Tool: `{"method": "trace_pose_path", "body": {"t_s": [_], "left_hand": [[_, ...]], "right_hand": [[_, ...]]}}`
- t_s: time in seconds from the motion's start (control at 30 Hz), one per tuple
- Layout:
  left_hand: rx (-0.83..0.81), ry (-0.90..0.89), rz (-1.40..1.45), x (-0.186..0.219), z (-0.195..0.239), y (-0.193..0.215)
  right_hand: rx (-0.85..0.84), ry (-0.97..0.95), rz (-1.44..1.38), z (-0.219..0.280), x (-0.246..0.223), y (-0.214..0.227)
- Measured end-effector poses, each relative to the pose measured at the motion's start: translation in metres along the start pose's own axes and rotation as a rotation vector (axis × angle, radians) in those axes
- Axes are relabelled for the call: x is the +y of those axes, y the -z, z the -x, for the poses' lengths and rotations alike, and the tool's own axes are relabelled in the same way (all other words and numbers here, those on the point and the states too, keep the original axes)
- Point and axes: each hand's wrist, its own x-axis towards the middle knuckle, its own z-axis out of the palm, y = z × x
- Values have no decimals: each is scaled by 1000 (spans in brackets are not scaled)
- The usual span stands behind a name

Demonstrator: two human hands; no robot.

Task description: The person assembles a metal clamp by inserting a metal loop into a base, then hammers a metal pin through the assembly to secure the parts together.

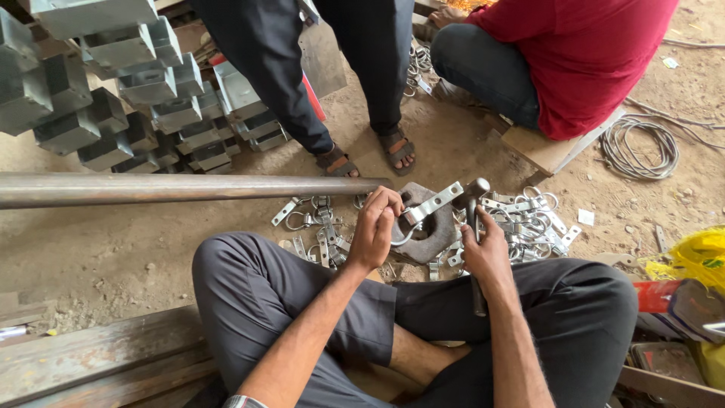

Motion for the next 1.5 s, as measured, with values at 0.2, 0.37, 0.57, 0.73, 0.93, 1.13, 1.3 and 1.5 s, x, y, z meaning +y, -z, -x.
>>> {"method": "trace_pose_path", "body": {"t_s": [0.2, 0.37, 0.57, 0.73, 0.93, 1.13, 1.3, 1.5], "left_hand": [[-17, -10, -23, 25, -8, 5], [-17, -3, -41, 24, -8, 5], [-21, 39, -105, 9, -5, 2], [-17, 42, -98, 5, -5, 1], [-24, 46, -116, 7, -4, 1], [-16, 84, -76, 10, -5, 2], [-1, 98, -35, 2, -3, 1], [-8, 146, -75, 1, -3, 1]], "right_hand": [[-7, -9, -8, -1, -1, -1], [-16, -41, 8, -1, -2, -1], [9, -7, 12, 0, -2, -2], [24, -4, -2, 1, -4, -2], [12, -16, -36, 4, -8, 0], [18, -2, -29, 6, -9, 1], [7, -18, -23, 5, -9, 1], [4, -22, -43, 6, -9, 1]]}}
